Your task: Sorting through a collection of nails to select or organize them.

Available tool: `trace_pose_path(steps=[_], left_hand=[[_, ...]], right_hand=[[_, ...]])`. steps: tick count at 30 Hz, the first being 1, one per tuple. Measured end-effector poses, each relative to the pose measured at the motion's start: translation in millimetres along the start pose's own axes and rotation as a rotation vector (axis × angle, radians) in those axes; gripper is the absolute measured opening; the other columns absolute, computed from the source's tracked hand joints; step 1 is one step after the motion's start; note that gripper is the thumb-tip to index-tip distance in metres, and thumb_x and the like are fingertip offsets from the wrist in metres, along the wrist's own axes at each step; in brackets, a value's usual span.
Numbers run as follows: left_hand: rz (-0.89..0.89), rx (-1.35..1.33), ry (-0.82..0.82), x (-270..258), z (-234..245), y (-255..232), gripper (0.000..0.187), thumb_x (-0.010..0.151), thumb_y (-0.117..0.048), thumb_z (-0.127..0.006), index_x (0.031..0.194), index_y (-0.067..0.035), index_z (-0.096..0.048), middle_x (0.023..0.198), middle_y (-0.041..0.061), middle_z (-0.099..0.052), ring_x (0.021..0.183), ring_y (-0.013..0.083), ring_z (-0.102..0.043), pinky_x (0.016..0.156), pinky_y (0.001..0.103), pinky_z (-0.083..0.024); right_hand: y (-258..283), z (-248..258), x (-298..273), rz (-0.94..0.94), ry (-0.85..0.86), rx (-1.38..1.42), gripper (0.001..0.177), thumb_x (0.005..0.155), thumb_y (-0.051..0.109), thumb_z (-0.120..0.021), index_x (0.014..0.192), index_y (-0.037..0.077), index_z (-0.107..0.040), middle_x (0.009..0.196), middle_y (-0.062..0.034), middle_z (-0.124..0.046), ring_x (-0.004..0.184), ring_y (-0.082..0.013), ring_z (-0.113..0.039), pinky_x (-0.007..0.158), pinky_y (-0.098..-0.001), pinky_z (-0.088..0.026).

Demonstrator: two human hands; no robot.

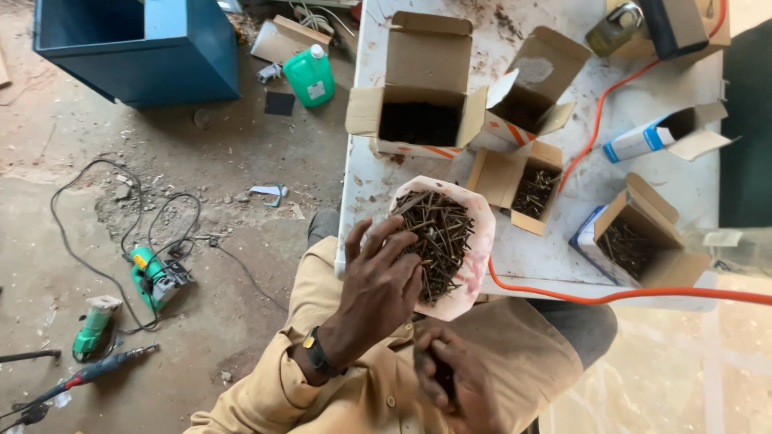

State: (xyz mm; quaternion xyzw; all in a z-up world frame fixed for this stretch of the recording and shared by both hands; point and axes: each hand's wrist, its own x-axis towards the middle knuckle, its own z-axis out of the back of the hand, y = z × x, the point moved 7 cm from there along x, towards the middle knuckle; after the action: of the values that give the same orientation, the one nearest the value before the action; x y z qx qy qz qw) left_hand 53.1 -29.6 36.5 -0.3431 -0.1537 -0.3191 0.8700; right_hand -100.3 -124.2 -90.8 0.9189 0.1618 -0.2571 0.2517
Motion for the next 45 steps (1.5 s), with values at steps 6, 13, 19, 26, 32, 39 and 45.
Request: trace_pose_path(steps=[6, 13, 19, 26, 32, 39, 45], left_hand=[[-0.004, 0.014, 0.055, -2, -7, 2, 0.008, 0.088, -0.008, -0.066, 0.081, -0.008, -0.068, 0.115, 0.011, -0.068, 0.132, 0.0331, -0.053, 0.119, 0.05, -0.025], [-0.003, 0.004, 0.044, -3, -13, 6, 0.004, 0.086, -0.009, -0.074, 0.083, -0.006, -0.072, 0.113, 0.013, -0.071, 0.128, 0.0331, -0.054, 0.115, 0.048, -0.031], [-0.007, -0.036, 0.044, -4, -14, 8, 0.003, 0.086, -0.011, -0.074, 0.086, -0.008, -0.074, 0.115, 0.011, -0.069, 0.129, 0.0328, -0.053, 0.113, 0.048, -0.034], [-0.011, -0.101, 0.002, 1, -9, 7, 0.006, 0.088, -0.009, -0.069, 0.092, -0.004, -0.07, 0.115, 0.013, -0.067, 0.128, 0.035, -0.054, 0.112, 0.049, -0.037], [0.118, -0.651, -0.092, 0, -7, 48, 0.048, 0.106, -0.029, -0.061, 0.149, -0.014, -0.048, 0.158, 0.012, -0.046, 0.151, 0.0293, -0.041, 0.128, 0.047, -0.036], [0.198, -1.122, 0.067, 17, -56, 91, 0.06, 0.107, -0.032, -0.056, 0.161, -0.013, -0.036, 0.167, 0.01, -0.04, 0.16, 0.0234, -0.031, 0.134, 0.044, -0.023], [0.203, -1.186, -0.012, 9, -66, 91, 0.052, 0.108, -0.035, -0.05, 0.152, -0.007, -0.046, 0.155, 0.012, -0.049, 0.149, 0.0231, -0.045, 0.129, 0.04, -0.033]], right_hand=[[156, 78, -65, 0.554, -0.807, -0.542, 0.009, 0.096, 0.013, -0.052, 0.095, 0.018, -0.06, 0.066, 0.0004, -0.052, 0.052, -0.0071, -0.044, 0.044, -0.0195, -0.028], [292, 9, -59, 0.847, -0.672, -1.291, 0.024, 0.118, 0.006, -0.038, 0.119, 0.001, -0.061, 0.083, -0.0063, -0.05, 0.07, -0.0144, -0.044, 0.058, -0.026, -0.034], [291, 5, -48, 0.807, -0.633, -1.867, 0.04, 0.117, 0.015, -0.038, 0.141, -0.008, -0.061, 0.133, -0.0282, -0.065, 0.12, -0.0423, -0.059, 0.094, -0.0521, -0.046], [201, 14, -80, 0.955, -0.911, -1.47, 0.024, 0.113, 0.01, -0.052, 0.124, 0.007, -0.074, 0.109, -0.005, -0.073, 0.093, -0.0155, -0.06, 0.083, -0.0316, -0.047], [107, -18, -66, 1.06, -0.647, -1.335, 0.016, 0.103, 0.005, -0.055, 0.109, 0.003, -0.07, 0.101, -0.0089, -0.075, 0.095, -0.0179, -0.071, 0.086, -0.0294, -0.056], [81, -113, -53, 1.413, -0.237, -1.602, 0.015, 0.099, 0.007, -0.057, 0.104, 0.0, -0.069, 0.104, -0.0174, -0.072, 0.094, -0.0306, -0.07, 0.089, -0.0403, -0.057], [98, -131, -8, 1.17, -0.292, -1.949, 0.021, 0.1, 0.002, -0.063, 0.118, 0.001, -0.074, 0.121, -0.0111, -0.075, 0.107, -0.0229, -0.073, 0.089, -0.0338, -0.058]])
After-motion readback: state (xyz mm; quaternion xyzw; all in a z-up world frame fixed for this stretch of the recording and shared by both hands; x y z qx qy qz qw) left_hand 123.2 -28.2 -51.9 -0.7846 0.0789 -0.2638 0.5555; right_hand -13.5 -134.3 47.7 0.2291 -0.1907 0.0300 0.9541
